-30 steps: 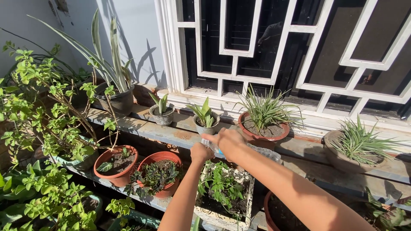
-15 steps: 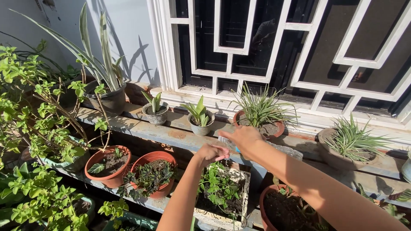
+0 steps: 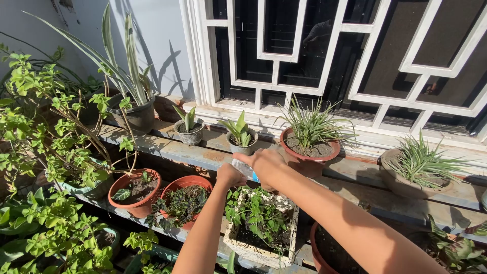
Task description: Watering various potted plants using a water bottle and a plastic jar.
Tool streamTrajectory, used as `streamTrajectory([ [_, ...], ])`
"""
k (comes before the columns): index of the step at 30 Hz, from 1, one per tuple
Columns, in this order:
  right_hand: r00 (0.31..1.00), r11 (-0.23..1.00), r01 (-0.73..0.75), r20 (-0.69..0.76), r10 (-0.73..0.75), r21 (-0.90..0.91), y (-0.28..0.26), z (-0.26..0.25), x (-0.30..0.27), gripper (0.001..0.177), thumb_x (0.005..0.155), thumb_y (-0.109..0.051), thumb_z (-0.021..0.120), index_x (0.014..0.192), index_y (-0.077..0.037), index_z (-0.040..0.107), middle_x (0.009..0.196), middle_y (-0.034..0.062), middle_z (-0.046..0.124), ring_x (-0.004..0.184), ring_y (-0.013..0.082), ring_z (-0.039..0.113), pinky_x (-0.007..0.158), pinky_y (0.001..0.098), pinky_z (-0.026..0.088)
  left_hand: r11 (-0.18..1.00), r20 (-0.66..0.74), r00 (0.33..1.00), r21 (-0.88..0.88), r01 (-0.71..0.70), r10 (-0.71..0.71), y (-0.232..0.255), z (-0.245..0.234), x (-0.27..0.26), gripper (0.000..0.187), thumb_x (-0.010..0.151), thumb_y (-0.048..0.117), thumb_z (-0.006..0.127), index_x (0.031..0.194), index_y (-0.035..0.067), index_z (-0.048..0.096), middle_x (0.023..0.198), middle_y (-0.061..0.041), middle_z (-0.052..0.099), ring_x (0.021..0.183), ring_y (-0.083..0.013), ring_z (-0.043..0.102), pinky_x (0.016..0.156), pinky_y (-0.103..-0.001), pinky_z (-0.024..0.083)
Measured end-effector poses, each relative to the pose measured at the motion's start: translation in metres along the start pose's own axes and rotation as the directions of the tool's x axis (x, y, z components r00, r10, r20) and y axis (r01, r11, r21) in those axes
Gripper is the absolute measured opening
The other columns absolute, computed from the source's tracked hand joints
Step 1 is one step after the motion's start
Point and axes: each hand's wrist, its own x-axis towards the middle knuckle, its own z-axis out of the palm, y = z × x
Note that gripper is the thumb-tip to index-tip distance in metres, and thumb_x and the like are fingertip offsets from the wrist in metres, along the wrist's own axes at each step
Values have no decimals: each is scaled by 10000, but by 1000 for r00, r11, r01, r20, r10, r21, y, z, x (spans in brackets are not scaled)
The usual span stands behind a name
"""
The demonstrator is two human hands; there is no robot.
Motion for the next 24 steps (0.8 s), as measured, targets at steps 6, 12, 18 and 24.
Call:
streamTrajectory([
  [6,986,999,4,-164,-10,-35,24,32,21,1343,584,-48,856,1654,-369,111,921,109,720,864,280,722,680,373,593,983,-166,970,-4,-183,180,-6,12,11,190,830,-145,732,1005,-217,708,959,-212,740,881,-311,751,667,-303,630],
  [12,997,998,-56,-62,54,-20,47,25,-14,1307,602,-70,852,1651,-297,106,897,119,711,807,281,738,683,372,597,961,264,964,-273,46,29,-11,51,10,236,898,-81,703,1130,-114,685,1009,-195,749,921,-248,767,731,-217,644],
  [18,998,998,-66,-6,66,3,51,36,-29,1222,674,-103,817,1652,-297,111,833,100,713,736,287,754,608,380,614,929,491,871,-322,183,-2,-28,66,34,215,884,-108,663,1097,-132,668,993,-210,758,944,-229,752,746,-223,596],
  [24,999,999,-48,-3,48,-3,25,26,-28,1374,537,-59,878,1643,-327,108,903,53,686,830,249,709,637,364,603,989,124,988,-104,102,-89,-33,61,26,144,877,-78,680,1009,-124,715,933,-210,774,875,-236,778,679,-232,598],
])
